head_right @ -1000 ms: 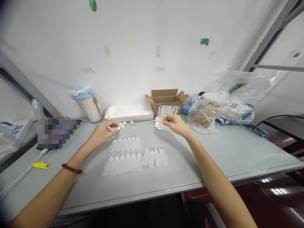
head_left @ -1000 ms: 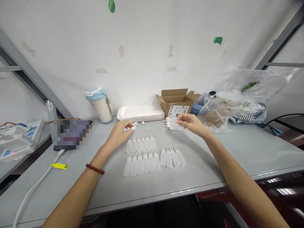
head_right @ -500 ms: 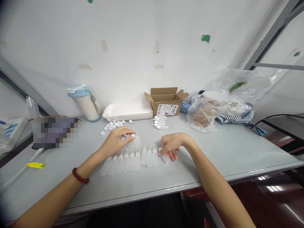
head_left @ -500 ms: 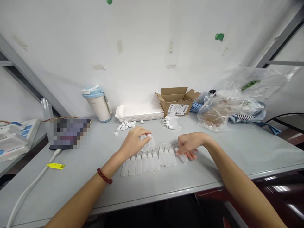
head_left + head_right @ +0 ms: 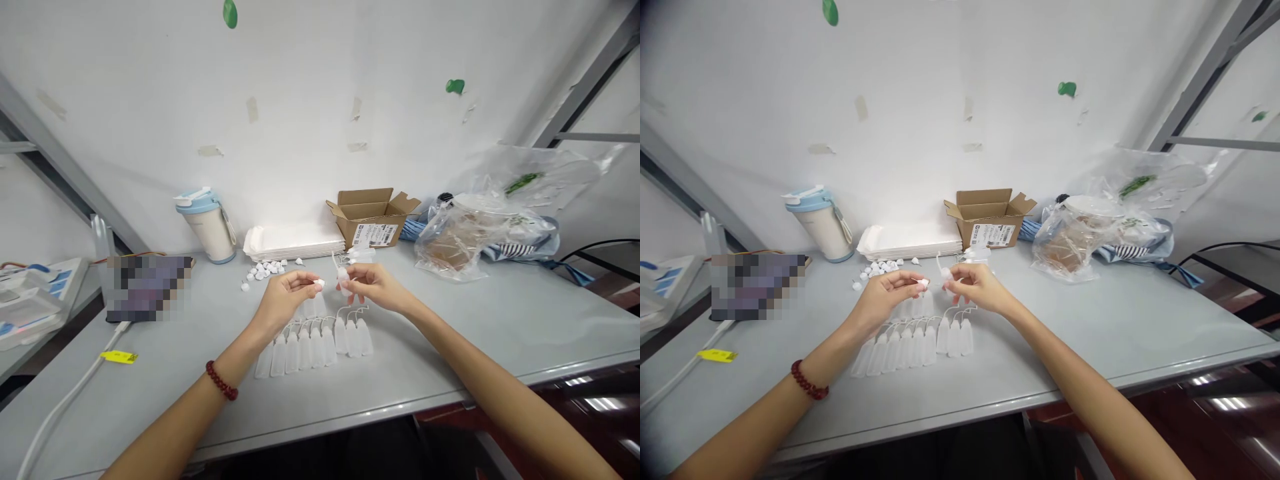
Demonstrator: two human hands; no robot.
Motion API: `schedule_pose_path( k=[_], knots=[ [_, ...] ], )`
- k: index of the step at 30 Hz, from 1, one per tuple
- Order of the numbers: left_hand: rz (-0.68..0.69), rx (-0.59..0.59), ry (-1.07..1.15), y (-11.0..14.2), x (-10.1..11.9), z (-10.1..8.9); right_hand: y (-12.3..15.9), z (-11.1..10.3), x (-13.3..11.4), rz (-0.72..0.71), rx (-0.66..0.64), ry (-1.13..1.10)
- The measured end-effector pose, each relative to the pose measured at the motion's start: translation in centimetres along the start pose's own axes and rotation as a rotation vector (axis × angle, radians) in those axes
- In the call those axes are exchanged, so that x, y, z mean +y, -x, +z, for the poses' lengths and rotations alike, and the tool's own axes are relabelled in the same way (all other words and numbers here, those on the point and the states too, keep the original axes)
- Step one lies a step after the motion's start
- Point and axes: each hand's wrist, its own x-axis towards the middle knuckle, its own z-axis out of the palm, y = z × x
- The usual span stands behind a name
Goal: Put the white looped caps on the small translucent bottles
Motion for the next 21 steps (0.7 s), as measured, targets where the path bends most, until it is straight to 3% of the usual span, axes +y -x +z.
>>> schedule_pose_path(
  k=[7,15,21],
  knots=[
    [0.041,-0.029,0.13,0.02,-0.15,-0.18,-0.07,1.26,0.12,0.028,-0.151,-0.077],
    [0.208,-0.053,-0.072,0.32,-0.2,0.18,-0.15,0.96,0.29,0.009,-0.144,-0.01],
    [0.187,-0.095,-0.073,0.27,-0.15,0.19,-0.13,0.45,0.35,-0.001,-0.207,-0.039]
  ],
)
